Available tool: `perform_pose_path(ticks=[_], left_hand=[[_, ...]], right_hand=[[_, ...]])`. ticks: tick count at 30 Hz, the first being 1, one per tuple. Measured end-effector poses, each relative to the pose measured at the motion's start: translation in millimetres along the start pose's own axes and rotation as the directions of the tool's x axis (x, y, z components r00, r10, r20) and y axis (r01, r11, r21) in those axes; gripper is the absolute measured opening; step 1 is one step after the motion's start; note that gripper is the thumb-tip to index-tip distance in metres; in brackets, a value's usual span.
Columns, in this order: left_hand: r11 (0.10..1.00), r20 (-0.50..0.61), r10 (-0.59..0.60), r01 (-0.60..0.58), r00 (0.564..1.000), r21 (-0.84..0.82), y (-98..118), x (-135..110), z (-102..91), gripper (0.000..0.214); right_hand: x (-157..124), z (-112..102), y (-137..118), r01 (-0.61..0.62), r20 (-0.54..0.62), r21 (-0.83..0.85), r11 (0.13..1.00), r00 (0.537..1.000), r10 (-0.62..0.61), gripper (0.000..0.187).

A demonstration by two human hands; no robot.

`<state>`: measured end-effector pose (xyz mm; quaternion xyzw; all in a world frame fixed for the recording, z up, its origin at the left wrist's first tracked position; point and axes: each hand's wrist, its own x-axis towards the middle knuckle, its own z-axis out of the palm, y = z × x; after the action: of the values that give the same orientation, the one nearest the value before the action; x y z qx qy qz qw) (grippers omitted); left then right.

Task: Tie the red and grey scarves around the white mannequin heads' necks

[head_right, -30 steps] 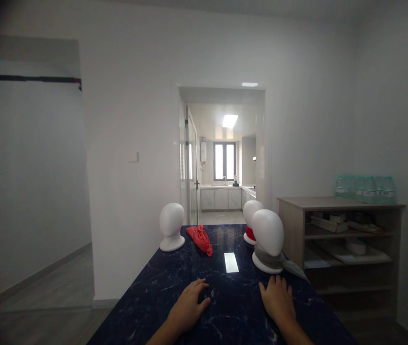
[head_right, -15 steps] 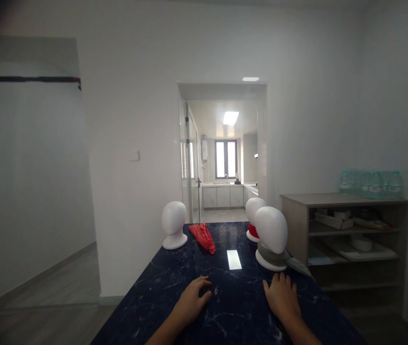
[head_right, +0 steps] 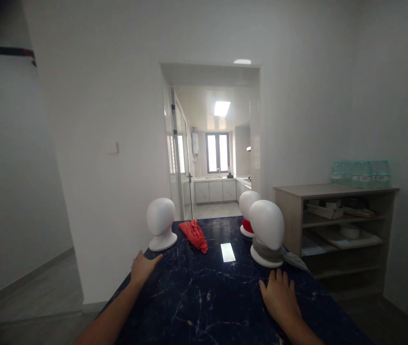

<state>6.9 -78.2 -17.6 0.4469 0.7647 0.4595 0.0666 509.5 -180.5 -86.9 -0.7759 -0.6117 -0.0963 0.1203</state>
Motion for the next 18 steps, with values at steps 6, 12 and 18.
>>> perform_pose_path(ticks=[6,12,18], left_hand=[[0.999,0.067,-0.007,0.004,0.998,0.05,1,58,29.2,0.112],[0.996,0.074,-0.05,0.045,0.996,0.071,10,93,58.5,0.12],[0.995,-0.104,-0.006,0.016,0.995,0.095,24,91,67.5,0.103]], right_hand=[[-2,-5,-5,-0.015,0.023,-0.016,1.0,1.0,0.015,0.067],[-4,-10,-7,-0.014,0.045,-0.035,0.999,0.999,0.015,0.065],[-1,-13,-11,-0.037,0.059,-0.034,0.999,0.998,0.039,0.065]])
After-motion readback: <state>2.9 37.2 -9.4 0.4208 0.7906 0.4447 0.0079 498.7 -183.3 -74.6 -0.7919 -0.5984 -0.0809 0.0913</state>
